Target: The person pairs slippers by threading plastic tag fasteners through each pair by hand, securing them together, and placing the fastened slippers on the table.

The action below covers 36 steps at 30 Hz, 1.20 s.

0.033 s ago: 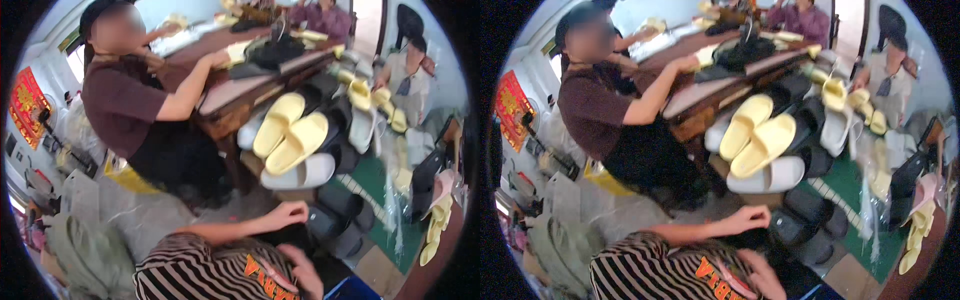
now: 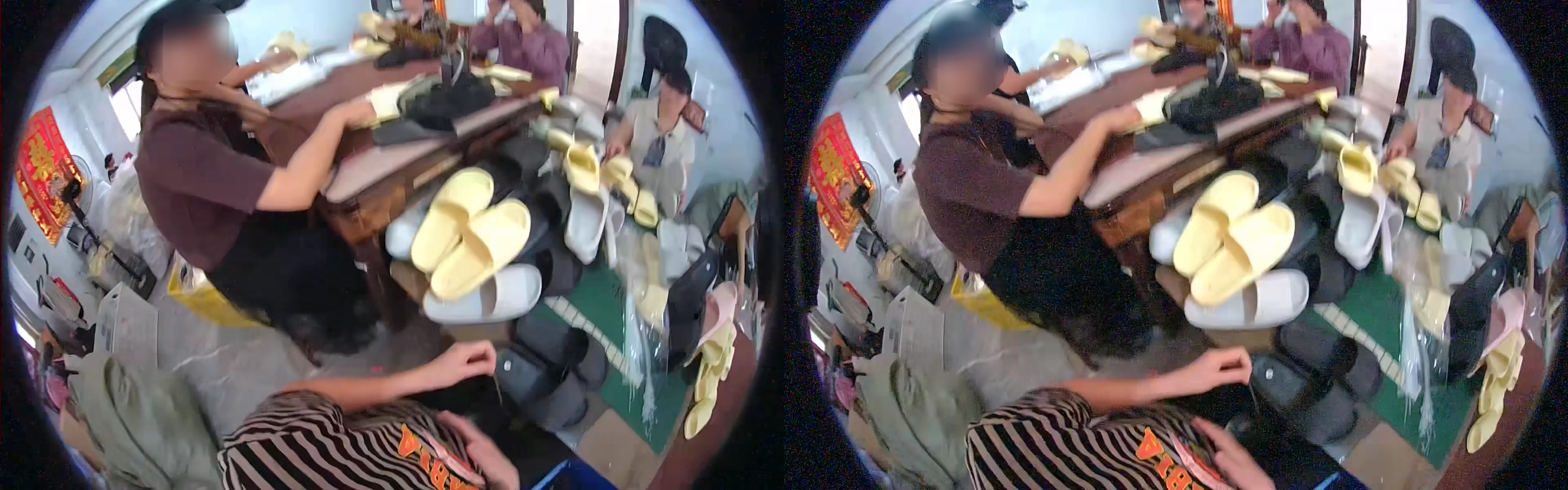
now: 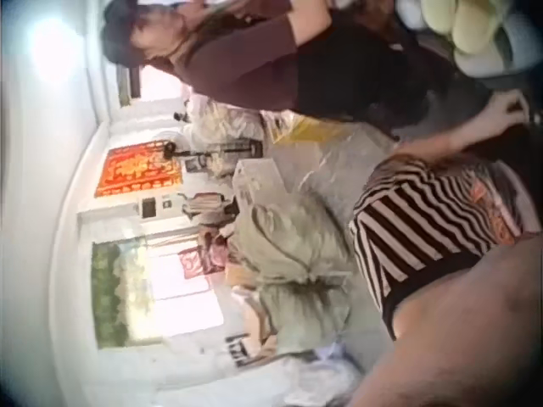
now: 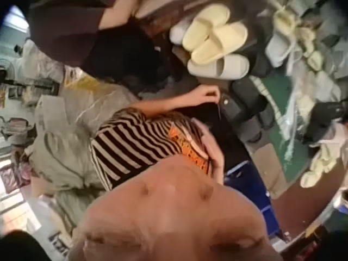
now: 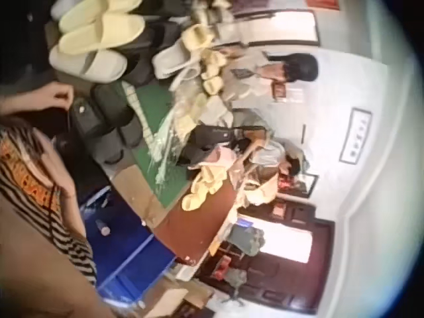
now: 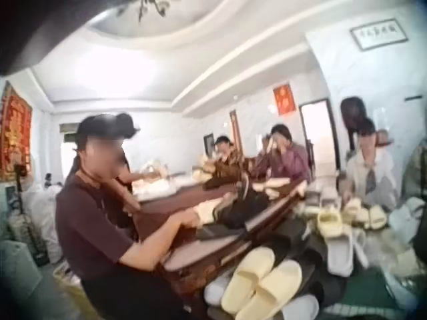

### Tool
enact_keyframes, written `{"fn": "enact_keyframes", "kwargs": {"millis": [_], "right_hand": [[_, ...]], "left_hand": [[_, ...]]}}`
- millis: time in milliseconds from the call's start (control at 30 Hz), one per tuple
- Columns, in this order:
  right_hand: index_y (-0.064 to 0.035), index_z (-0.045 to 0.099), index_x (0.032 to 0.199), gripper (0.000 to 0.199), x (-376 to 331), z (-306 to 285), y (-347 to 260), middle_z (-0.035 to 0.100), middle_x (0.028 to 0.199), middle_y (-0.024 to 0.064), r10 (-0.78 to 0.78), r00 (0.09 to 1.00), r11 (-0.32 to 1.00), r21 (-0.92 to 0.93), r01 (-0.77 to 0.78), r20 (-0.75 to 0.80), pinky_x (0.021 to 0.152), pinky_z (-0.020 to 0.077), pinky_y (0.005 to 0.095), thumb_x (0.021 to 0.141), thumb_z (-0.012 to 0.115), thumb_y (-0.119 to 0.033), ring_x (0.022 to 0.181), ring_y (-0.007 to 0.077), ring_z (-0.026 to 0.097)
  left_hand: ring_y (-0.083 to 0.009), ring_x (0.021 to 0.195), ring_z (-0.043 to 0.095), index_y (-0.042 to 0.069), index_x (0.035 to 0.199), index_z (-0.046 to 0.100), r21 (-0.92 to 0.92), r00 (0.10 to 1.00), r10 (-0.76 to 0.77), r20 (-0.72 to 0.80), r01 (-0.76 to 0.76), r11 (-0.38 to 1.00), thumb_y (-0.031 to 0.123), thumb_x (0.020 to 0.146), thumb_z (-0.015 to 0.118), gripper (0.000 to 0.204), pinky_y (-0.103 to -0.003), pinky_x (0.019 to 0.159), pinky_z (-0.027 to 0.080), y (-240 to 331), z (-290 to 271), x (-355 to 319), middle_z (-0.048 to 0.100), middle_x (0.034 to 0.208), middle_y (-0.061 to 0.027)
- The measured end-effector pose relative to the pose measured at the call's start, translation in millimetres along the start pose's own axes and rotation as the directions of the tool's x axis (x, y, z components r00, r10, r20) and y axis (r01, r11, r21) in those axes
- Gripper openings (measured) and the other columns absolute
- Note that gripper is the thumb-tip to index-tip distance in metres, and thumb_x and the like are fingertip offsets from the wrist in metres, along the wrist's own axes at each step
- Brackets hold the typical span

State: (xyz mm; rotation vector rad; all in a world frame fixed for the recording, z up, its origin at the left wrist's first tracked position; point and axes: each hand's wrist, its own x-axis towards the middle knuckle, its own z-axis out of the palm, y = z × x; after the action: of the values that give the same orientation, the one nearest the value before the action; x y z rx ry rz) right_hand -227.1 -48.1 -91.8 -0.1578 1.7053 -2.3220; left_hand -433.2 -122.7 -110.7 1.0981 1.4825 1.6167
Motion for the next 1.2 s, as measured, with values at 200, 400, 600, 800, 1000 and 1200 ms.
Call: {"fn": "enact_keyframes", "kwargs": {"millis": [200, 400, 600, 800, 1000, 1200], "right_hand": [[-0.0253, 0.014, 0.148, 0.085, 19.3, 14.7, -12.7, 0.036, 0.14, 0.0263, -0.027, 0.945, 0.706, 0.663, 0.249, -0.326, 0.103, 0.0261, 0.064, 0.081, 0.031, -0.075, 0.127, 0.0459, 0.036], [-0.0115, 0.016, 0.147, 0.078, 20.0, 25.1, -17.1, 0.034, 0.14, 0.0284, -0.021, 0.963, 0.827, 0.537, 0.168, -0.27, 0.107, 0.0246, 0.055, 0.09, 0.034, -0.063, 0.129, 0.0431, 0.035], [0.0042, 0.06, 0.096, 0.018, 1.6, 6.1, -18.1, 0.065, 0.091, 0.0117, -0.168, 0.682, 0.985, -0.154, 0.082, -0.712, 0.066, 0.0494, 0.0274, 0.087, 0.056, -0.011, 0.072, 0.0153, 0.062], [-0.0017, 0.061, 0.09, 0.011, 5.4, -22.0, -18.3, 0.061, 0.078, 0.01, -0.684, 0.201, 0.65, -0.712, -0.267, -0.701, 0.058, 0.0464, 0.0276, 0.08, 0.065, 0.001, 0.062, 0.02, 0.057], [-0.0082, 0.065, 0.091, 0.023, -5.4, -33.8, -51.3, 0.056, 0.08, 0.0063, -0.893, 0.241, 0.176, -0.787, -0.591, -0.381, 0.056, 0.0453, 0.0309, 0.069, 0.074, -0.005, 0.066, 0.0223, 0.052], [-0.0067, 0.063, 0.088, 0.011, -45.0, -44.4, -37.9, 0.059, 0.075, 0.0098, -0.724, 0.257, 0.443, -0.717, -0.539, -0.64, 0.057, 0.0474, 0.0345, 0.079, 0.068, -0.007, 0.066, 0.0272, 0.061]], "left_hand": [[-0.0076, 0.083, 0.055, 0.002, 0.09, 0.052, -0.19, 0.998, -0.031, 0.053, 0.041, 0.981, 0.011, 0.092, 0.055, 0.01, -0.023, 0.077, 0.045, 5.7, 6.2, -4.5, 0.057, 0.085, -0.0009], [-0.0075, 0.078, 0.053, 0.003, 0.09, 0.051, -0.196, 0.999, 0.0, 0.04, 0.008, 0.981, 0.01, 0.09, 0.057, 0.009, -0.023, 0.073, 0.045, -3.0, 11.1, -3.3, 0.057, 0.082, -0.0012], [-0.0072, 0.078, 0.056, 0.002, 0.088, 0.053, -0.095, 0.996, -0.028, 0.09, 0.036, 0.995, 0.01, 0.09, 0.057, 0.009, -0.024, 0.073, 0.046, 16.1, 25.2, 0.2, 0.06, 0.081, -0.0014], [-0.0087, 0.083, 0.056, 0.003, 0.087, 0.058, 0.009, 0.995, -0.09, 0.041, 0.09, 0.996, 0.01, 0.089, 0.059, 0.008, -0.023, 0.077, 0.046, 39.1, 41.9, 21.9, 0.059, 0.084, -0.0017], [-0.0114, 0.088, 0.058, 0.003, 0.093, 0.054, -0.177, 0.979, -0.183, 0.087, 0.196, 0.964, 0.01, 0.093, 0.053, 0.007, -0.026, 0.084, 0.045, 43.6, 56.9, 36.0, 0.06, 0.089, -0.0041], [-0.0088, 0.085, 0.056, 0.003, 0.094, 0.054, -0.273, 0.966, -0.186, 0.177, 0.23, 0.934, 0.011, 0.092, 0.056, 0.008, -0.023, 0.08, 0.044, 25.0, 91.8, 50.3, 0.061, 0.09, -0.0032]]}}
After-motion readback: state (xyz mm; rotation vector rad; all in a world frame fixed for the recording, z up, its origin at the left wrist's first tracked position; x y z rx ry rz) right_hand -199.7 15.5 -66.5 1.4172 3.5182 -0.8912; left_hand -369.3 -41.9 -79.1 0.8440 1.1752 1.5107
